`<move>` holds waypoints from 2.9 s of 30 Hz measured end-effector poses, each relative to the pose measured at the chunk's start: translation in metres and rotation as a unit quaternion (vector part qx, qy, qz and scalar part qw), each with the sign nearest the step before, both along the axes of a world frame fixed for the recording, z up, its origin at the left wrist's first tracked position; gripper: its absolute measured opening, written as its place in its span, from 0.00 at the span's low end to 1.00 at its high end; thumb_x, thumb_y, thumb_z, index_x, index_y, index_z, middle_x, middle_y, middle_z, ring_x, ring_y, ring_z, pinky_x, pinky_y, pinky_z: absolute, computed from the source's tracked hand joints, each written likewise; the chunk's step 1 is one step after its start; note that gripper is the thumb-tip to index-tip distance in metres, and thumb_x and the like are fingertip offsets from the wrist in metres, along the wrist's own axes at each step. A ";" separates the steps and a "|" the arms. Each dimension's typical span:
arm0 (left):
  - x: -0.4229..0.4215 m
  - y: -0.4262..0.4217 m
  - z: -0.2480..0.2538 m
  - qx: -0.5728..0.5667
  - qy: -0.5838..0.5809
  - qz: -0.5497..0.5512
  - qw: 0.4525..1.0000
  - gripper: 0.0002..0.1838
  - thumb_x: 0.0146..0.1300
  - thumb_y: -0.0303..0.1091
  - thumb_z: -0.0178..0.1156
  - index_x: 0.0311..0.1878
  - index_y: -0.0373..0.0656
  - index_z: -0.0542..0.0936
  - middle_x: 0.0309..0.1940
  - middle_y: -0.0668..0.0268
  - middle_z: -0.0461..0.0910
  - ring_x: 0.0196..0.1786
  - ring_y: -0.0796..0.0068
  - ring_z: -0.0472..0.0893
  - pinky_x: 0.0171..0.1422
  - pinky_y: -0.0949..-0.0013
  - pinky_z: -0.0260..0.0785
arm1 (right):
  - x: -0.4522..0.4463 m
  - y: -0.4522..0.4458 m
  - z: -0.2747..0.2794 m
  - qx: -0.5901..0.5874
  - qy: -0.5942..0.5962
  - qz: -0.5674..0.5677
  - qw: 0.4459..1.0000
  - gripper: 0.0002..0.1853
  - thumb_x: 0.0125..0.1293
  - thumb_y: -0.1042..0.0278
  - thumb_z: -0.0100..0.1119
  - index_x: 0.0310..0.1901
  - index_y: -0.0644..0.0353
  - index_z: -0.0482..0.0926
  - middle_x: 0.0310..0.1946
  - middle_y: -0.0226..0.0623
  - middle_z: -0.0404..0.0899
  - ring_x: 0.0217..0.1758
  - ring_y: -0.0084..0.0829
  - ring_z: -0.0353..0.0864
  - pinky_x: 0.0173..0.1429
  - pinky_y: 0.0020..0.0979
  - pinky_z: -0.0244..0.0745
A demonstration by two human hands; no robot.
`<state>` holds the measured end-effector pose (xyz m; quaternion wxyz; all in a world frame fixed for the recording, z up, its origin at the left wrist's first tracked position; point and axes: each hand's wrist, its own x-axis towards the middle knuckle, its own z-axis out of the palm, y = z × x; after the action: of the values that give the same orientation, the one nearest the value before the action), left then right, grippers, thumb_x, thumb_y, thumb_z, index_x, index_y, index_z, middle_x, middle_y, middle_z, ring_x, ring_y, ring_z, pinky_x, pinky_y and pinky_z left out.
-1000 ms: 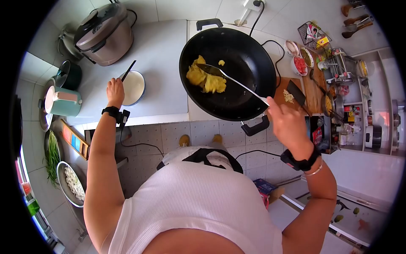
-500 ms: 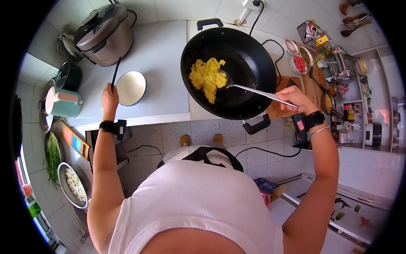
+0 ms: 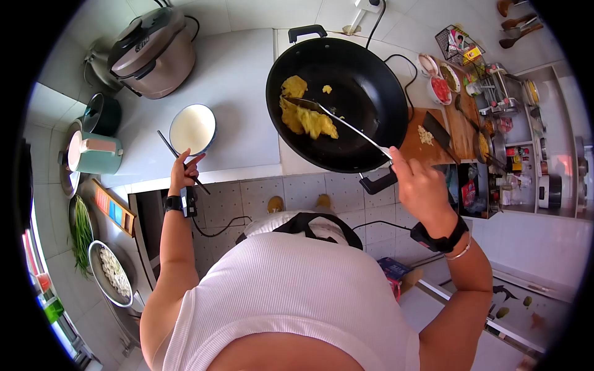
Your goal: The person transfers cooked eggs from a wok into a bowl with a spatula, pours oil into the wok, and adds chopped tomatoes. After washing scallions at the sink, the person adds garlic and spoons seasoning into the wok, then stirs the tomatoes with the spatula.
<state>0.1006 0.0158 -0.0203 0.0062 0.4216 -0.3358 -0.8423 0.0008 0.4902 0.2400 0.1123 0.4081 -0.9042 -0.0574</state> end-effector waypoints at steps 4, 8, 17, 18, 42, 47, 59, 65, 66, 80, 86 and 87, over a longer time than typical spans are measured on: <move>0.000 0.000 -0.017 0.057 0.031 0.013 0.998 0.13 0.58 0.37 0.56 0.41 0.42 0.66 0.34 0.54 0.79 0.11 0.85 0.51 0.16 0.81 0.48 | -0.023 0.029 0.017 -0.108 -0.148 -0.108 0.977 0.13 0.58 0.72 0.55 0.45 0.63 0.78 0.19 0.41 0.76 0.19 0.31 0.74 0.24 0.31 0.68; -0.003 0.002 -0.017 0.052 0.042 0.025 0.997 0.13 0.56 0.35 0.53 0.36 0.32 0.70 0.26 0.62 0.76 0.12 0.84 0.51 0.18 0.79 0.50 | -0.088 0.075 0.033 -0.145 -0.458 -0.383 0.789 0.10 0.61 0.69 0.53 0.41 0.63 0.78 0.19 0.38 0.78 0.12 0.19 0.69 0.13 0.21 0.58; 0.029 0.023 -0.009 0.013 0.010 0.043 0.999 0.08 0.52 0.28 0.53 0.25 0.48 0.63 0.13 0.75 0.56 0.11 0.83 0.51 0.17 0.78 0.45 | -0.124 0.063 -0.022 -0.243 -0.667 -0.376 0.595 0.11 0.62 0.69 0.53 0.41 0.67 0.77 0.16 0.37 0.75 0.09 0.16 0.62 0.10 0.18 0.49; 0.033 0.032 0.008 0.012 0.008 0.044 0.999 0.08 0.52 0.28 0.53 0.24 0.48 0.63 0.12 0.75 0.56 0.11 0.83 0.52 0.17 0.77 0.46 | -0.118 0.053 -0.033 -0.275 -0.661 -0.360 0.598 0.11 0.62 0.69 0.53 0.42 0.67 0.77 0.16 0.37 0.75 0.09 0.16 0.62 0.10 0.17 0.49; 0.019 0.125 0.180 -0.145 0.041 -0.027 0.988 0.05 0.49 0.28 0.51 0.24 0.48 0.64 0.12 0.76 0.56 0.10 0.84 0.53 0.16 0.78 0.46 | -0.087 0.061 -0.084 -0.485 -0.635 -0.227 0.558 0.13 0.64 0.68 0.52 0.46 0.67 0.76 0.17 0.34 0.74 0.10 0.15 0.62 0.12 0.16 0.48; 0.001 0.140 0.201 -0.153 0.047 -0.068 0.985 0.06 0.49 0.28 0.51 0.24 0.47 0.63 0.12 0.76 0.56 0.10 0.84 0.53 0.16 0.77 0.45 | -0.084 0.083 -0.071 -0.475 -0.633 -0.243 0.561 0.13 0.64 0.69 0.52 0.47 0.67 0.75 0.17 0.34 0.74 0.10 0.15 0.62 0.11 0.17 0.49; -0.062 0.178 0.225 -0.142 0.027 -0.219 0.965 0.06 0.50 0.29 0.50 0.31 0.38 0.70 0.19 0.63 0.73 0.13 0.87 0.53 0.18 0.81 0.47 | -0.067 0.104 0.041 -0.436 -0.589 -0.205 0.648 0.15 0.64 0.69 0.50 0.49 0.69 0.74 0.17 0.33 0.73 0.08 0.13 0.59 0.11 0.15 0.49; -0.093 0.201 0.216 -0.163 0.022 -0.236 0.958 0.08 0.50 0.30 0.49 0.32 0.36 0.70 0.25 0.51 0.78 0.12 0.87 0.52 0.17 0.82 0.49 | -0.037 0.089 0.039 -0.377 -0.466 -0.154 0.786 0.14 0.62 0.74 0.53 0.50 0.67 0.75 0.19 0.30 0.74 0.14 0.12 0.65 0.17 0.14 0.58; -0.095 0.203 0.214 -0.159 0.031 -0.241 0.957 0.09 0.50 0.30 0.49 0.34 0.35 0.69 0.26 0.48 0.78 0.12 0.87 0.52 0.16 0.82 0.49 | -0.033 0.090 0.031 -0.360 -0.396 -0.115 0.837 0.15 0.60 0.76 0.55 0.49 0.66 0.75 0.22 0.34 0.78 0.19 0.20 0.73 0.23 0.20 0.65; -0.058 0.204 0.216 -0.145 0.025 -0.212 0.966 0.06 0.49 0.29 0.50 0.27 0.37 0.70 0.16 0.65 0.70 0.12 0.86 0.51 0.17 0.79 0.45 | -0.062 0.110 0.032 -0.436 -0.524 -0.204 0.702 0.15 0.63 0.68 0.52 0.47 0.69 0.75 0.17 0.32 0.73 0.09 0.13 0.61 0.12 0.15 0.50; -0.003 0.184 0.213 -0.169 -0.020 -0.152 0.974 0.07 0.48 0.29 0.51 0.32 0.39 0.70 0.19 0.63 0.72 0.12 0.86 0.53 0.17 0.78 0.49 | -0.131 0.120 -0.008 -0.305 -0.570 -0.264 0.716 0.12 0.63 0.69 0.50 0.44 0.68 0.76 0.16 0.32 0.74 0.09 0.15 0.63 0.10 0.17 0.52; 0.004 0.182 0.214 -0.168 -0.017 -0.150 0.974 0.07 0.48 0.29 0.51 0.32 0.39 0.70 0.19 0.63 0.72 0.12 0.86 0.53 0.17 0.78 0.49 | -0.142 0.118 -0.015 -0.269 -0.564 -0.276 0.731 0.11 0.62 0.70 0.50 0.42 0.66 0.76 0.15 0.32 0.74 0.09 0.16 0.64 0.11 0.18 0.52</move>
<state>0.1049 0.1982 0.1940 -0.0548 0.3738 -0.5320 -0.7578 -0.1414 0.6080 0.2254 -0.3335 0.0510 -0.8520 0.4003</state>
